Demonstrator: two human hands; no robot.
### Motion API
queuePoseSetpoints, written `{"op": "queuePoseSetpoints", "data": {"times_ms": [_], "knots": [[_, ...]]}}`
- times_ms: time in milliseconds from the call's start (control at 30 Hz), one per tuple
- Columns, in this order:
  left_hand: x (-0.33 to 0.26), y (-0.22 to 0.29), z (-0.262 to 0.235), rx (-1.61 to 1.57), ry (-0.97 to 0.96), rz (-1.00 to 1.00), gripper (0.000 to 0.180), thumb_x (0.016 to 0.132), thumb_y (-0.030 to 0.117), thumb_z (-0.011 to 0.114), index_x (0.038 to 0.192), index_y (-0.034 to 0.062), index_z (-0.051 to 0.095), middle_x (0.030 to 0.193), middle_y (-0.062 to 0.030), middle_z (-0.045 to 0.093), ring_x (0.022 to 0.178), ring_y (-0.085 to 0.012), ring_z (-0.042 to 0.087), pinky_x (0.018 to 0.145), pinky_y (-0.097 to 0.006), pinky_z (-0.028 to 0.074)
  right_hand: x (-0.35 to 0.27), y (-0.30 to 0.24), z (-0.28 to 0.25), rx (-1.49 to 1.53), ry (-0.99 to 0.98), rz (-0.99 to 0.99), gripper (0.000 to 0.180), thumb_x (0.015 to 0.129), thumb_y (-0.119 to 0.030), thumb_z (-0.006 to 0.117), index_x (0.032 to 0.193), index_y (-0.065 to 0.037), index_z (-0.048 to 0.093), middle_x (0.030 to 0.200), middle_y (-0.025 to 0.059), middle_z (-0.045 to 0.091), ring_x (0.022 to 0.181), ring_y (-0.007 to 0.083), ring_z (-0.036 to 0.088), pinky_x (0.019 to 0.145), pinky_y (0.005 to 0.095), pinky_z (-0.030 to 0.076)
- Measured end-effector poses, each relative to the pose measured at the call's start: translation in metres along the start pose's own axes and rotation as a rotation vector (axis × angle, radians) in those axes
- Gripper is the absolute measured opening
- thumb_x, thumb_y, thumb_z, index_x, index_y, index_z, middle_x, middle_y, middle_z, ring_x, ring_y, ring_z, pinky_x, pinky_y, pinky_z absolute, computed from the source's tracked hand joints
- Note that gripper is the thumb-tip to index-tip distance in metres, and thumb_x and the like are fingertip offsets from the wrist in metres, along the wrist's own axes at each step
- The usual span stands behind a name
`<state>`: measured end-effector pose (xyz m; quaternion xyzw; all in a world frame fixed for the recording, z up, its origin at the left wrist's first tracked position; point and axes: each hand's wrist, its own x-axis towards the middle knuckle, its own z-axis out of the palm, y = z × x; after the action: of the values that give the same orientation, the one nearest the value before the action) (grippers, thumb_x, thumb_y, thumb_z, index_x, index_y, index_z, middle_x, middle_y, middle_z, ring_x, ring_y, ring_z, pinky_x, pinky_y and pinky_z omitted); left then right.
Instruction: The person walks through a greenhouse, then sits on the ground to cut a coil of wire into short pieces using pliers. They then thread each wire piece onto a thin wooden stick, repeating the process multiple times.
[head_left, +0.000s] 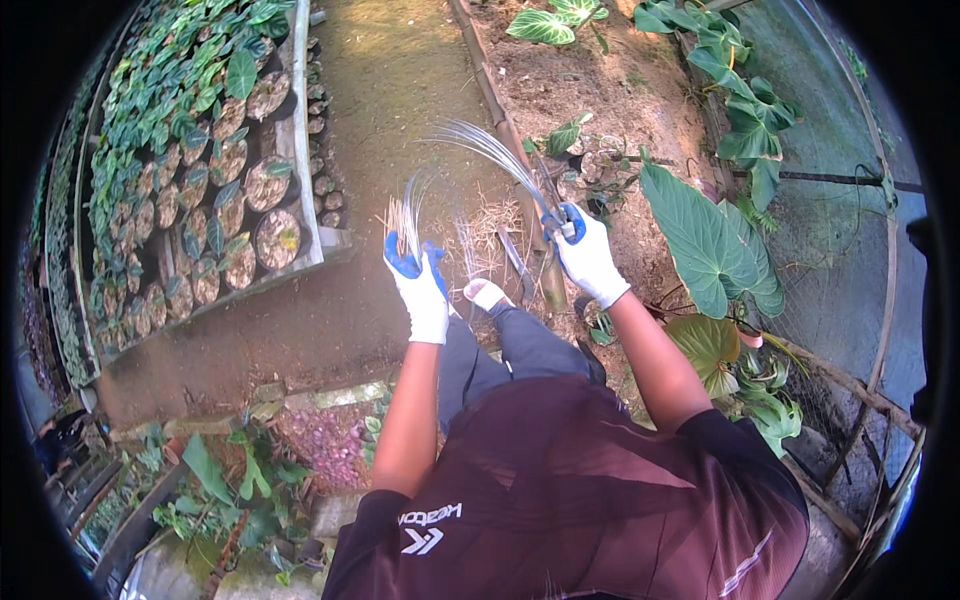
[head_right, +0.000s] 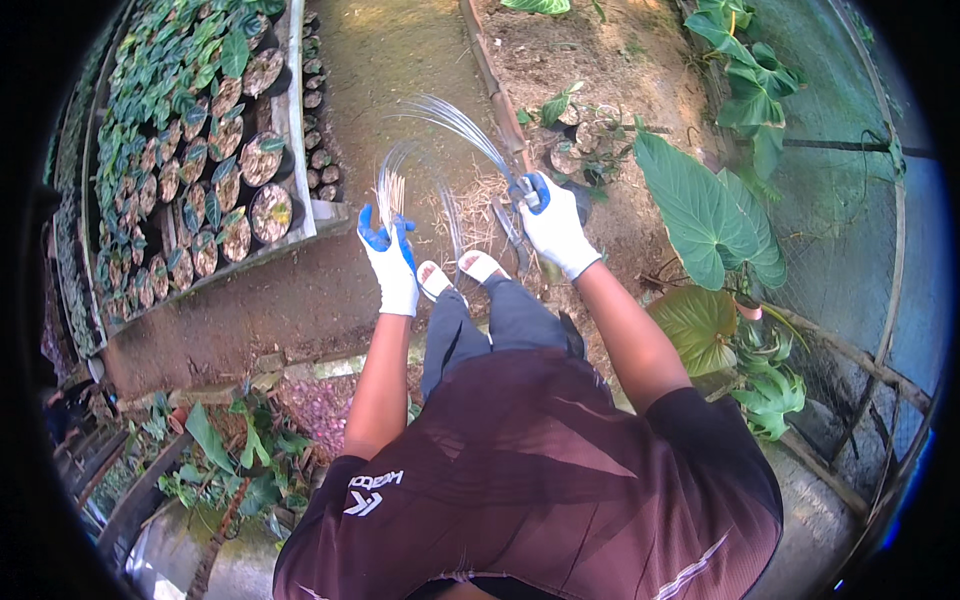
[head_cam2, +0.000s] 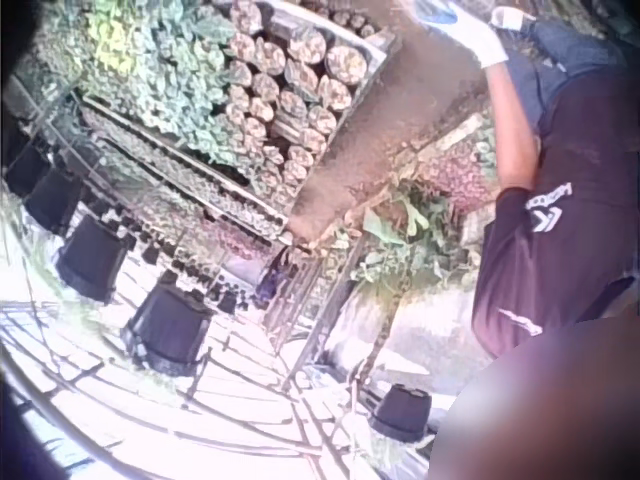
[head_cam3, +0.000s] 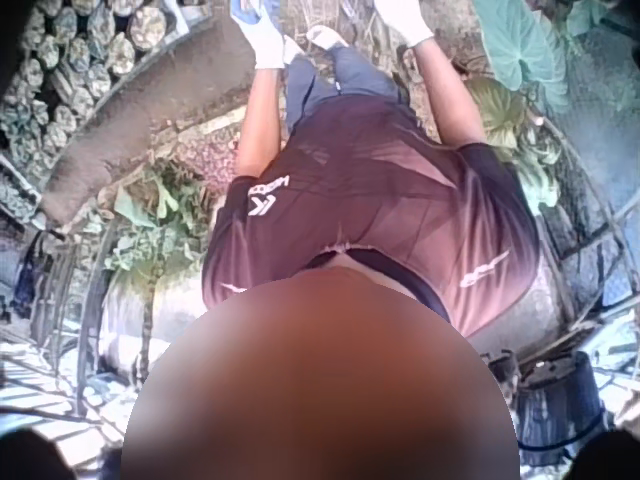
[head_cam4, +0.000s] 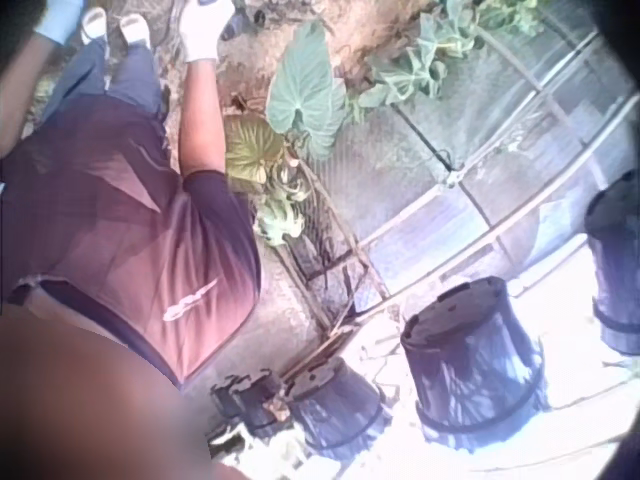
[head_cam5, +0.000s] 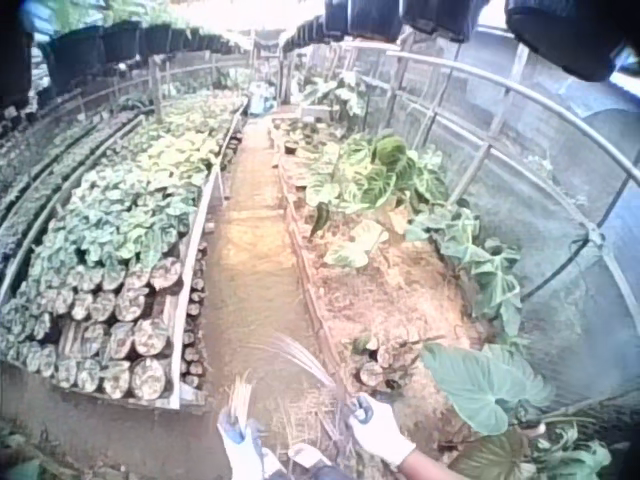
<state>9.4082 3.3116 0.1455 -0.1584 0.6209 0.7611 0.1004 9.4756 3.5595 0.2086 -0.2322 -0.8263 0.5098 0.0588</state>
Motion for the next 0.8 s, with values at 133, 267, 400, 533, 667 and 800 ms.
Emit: {"op": "queuePoseSetpoints", "data": {"times_ms": [133, 267, 400, 533, 667, 800], "knots": [[0.058, -0.074, -0.028, 0.11, -0.025, -0.194, 0.039, 0.105, 0.006, 0.054, 0.145, 0.0075, 0.054, 0.085, 0.0001, 0.065, 0.067, -0.0042, 0.054, 0.059, -0.023, 0.041, -0.006, 0.017, -0.006, 0.077, 0.194, 0.179, 0.022, 0.093, -0.001, 0.066, 0.114, 0.002, 0.062, 0.088, 0.0054, 0.071, 0.077, 0.0124, 0.065, 0.07, 0.0294, 0.053], [0.104, -0.145, -0.052, 0.202, -0.009, -0.367, 0.03, 0.106, 0.004, 0.049, 0.13, 0.0068, 0.067, 0.082, 0.0017, 0.063, 0.062, -0.0039, 0.051, 0.053, -0.023, 0.041, -0.028, 0.048, -0.007, 0.248, 0.268, 0.407, 0.012, 0.102, -0.008, 0.065, 0.113, -0.004, 0.066, 0.081, -0.002, 0.066, 0.062, 0.0025, 0.053, 0.055, 0.0222, 0.042], [0.123, -0.191, -0.056, 0.219, -0.078, -0.364, 0.025, 0.107, 0.007, 0.05, 0.126, -0.0004, 0.064, 0.079, 0.001, 0.057, 0.066, -0.0072, 0.055, 0.059, -0.022, 0.049, -0.07, 0.098, -0.004, 0.196, 0.341, 0.566, 0.013, 0.102, -0.003, 0.06, 0.115, -0.003, 0.064, 0.082, -0.0019, 0.065, 0.061, 0.0021, 0.049, 0.052, 0.0224, 0.038], [0.128, -0.209, -0.042, 0.182, -0.151, -0.273, 0.027, 0.107, 0.01, 0.051, 0.128, 0.0044, 0.067, 0.085, -0.0015, 0.063, 0.072, -0.0091, 0.06, 0.066, -0.026, 0.052, -0.111, 0.131, -0.011, 0.281, 0.336, 0.639, 0.011, 0.102, -0.002, 0.059, 0.113, -0.004, 0.061, 0.081, -0.0012, 0.064, 0.062, 0.0036, 0.051, 0.053, 0.0227, 0.04], [0.129, -0.191, -0.018, 0.177, -0.191, -0.256, 0.029, 0.108, 0.021, 0.058, 0.128, 0.0023, 0.065, 0.093, -0.0042, 0.067, 0.077, -0.0117, 0.065, 0.07, -0.028, 0.054, -0.123, 0.156, -0.025, 0.2, 0.326, 0.615, 0.01, 0.103, -0.013, 0.064, 0.11, -0.006, 0.061, 0.079, -0.0009, 0.063, 0.061, 0.0047, 0.053, 0.054, 0.0232, 0.043], [0.144, -0.179, -0.021, 0.172, -0.114, -0.319, 0.036, 0.107, 0.029, 0.061, 0.132, 0.0032, 0.062, 0.104, -0.0073, 0.072, 0.087, -0.0172, 0.07, 0.079, -0.033, 0.055, -0.108, 0.169, -0.04, 0.295, 0.344, 0.7, 0.008, 0.103, -0.007, 0.062, 0.11, -0.005, 0.06, 0.078, -0.002, 0.063, 0.06, 0.0038, 0.051, 0.053, 0.0237, 0.041]]}}
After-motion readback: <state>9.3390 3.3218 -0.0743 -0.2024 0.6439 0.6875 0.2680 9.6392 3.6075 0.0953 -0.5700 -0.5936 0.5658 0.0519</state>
